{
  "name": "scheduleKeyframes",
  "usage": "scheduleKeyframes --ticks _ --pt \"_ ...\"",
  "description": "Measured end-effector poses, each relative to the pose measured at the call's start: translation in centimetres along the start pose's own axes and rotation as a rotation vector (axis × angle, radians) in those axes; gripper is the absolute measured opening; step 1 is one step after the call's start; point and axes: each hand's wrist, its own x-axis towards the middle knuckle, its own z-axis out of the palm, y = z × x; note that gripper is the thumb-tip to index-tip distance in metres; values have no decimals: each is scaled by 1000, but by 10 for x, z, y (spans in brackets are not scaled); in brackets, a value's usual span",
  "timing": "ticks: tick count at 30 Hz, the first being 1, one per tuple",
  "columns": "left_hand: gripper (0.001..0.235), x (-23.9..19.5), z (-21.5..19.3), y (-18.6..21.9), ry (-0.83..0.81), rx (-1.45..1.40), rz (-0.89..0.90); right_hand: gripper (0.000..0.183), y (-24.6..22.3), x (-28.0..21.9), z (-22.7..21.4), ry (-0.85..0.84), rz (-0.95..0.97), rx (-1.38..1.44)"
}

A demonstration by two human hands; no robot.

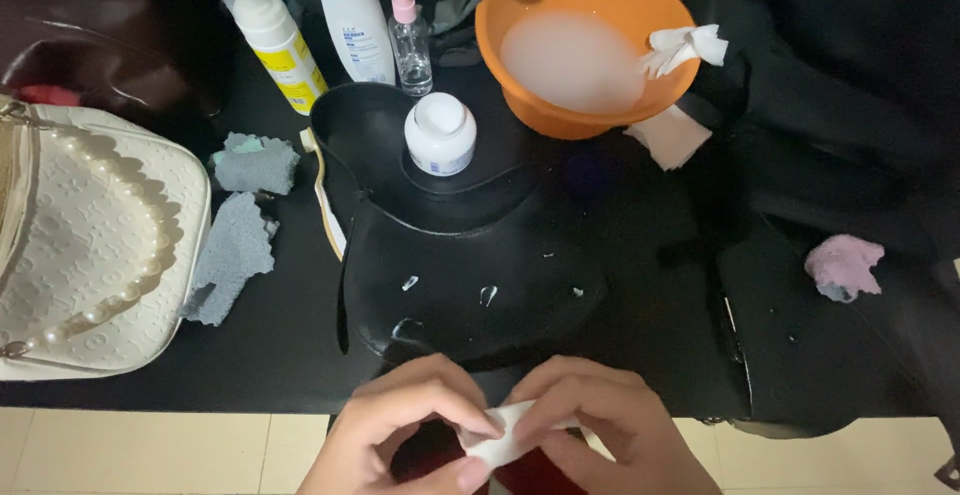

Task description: Cleaning a black leather bag by wiping it with a cotton pad and cleaning solution.

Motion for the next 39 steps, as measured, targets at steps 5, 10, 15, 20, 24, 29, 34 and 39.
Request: scheduleKeyframes --ticks 5,10,15,20,24,29,34,39 --pt "7 -1 11 -6 135 47 -113 14 4 5 9 246 358 -91" --pt "15 1 11 4 176 53 -269 30 -5 12 7 274 613 -266" --pt "13 5 8 6 116 165 -63 16 14 7 3 117 -210 -317" --pt "10 -2 4 -2 29 212 -223 20 16 7 1 47 -258 -284" --pt "4 3 3 6 -34 132 -124 20 14 7 -2 11 -285 -288" --pt "12 0 8 3 19 -39 -262 25 7 -1 4 78 -134 -267" --pt "3 3 9 8 20 162 -88 10 4 -1 0 103 79 -159" --pt "11 -5 15 -1 155 -97 -203 19 12 3 -3 168 327 -204"
